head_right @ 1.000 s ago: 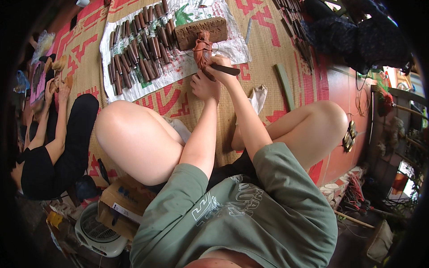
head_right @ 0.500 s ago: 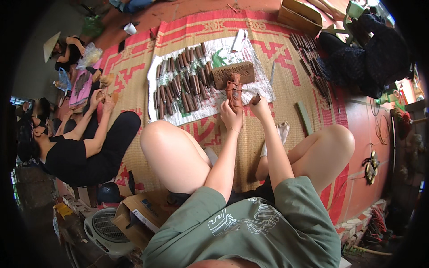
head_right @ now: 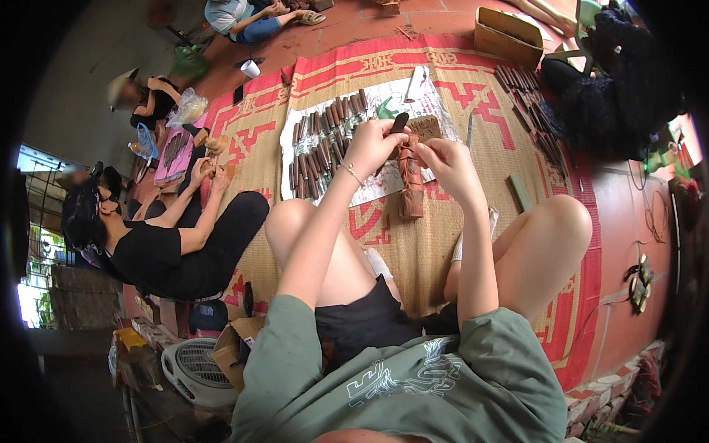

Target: The person sits on a mat and uses a small knife to carve a reddish-brown wooden object. They hold the object in their left hand and carefully shape it with the knife in their right hand, occasionally rotating it to access different sides.

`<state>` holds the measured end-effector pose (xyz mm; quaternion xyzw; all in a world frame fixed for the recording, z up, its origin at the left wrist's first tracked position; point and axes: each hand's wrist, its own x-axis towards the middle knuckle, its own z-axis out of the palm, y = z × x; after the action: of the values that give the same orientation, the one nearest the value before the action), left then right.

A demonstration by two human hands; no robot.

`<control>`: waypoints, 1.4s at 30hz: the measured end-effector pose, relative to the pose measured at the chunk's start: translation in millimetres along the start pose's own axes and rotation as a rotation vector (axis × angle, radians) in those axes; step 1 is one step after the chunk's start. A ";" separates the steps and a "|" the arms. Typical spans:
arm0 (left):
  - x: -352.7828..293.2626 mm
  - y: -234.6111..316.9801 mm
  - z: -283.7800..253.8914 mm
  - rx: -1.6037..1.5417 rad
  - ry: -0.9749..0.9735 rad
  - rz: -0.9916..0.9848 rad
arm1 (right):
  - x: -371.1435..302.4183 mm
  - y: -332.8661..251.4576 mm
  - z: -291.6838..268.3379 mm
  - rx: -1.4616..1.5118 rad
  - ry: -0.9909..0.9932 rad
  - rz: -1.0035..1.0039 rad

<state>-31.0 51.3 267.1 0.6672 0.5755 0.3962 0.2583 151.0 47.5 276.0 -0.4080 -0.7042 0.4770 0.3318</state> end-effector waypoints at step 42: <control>4.8 -20.8 -14.1 -0.237 0.293 -0.089 | -99.3 -187.2 123.2 1.902 -1.019 -0.669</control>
<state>-54.2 58.6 259.3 0.5411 0.5854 0.5421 0.2658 41.7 -130.2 404.6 0.4615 -0.1821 0.8174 0.2928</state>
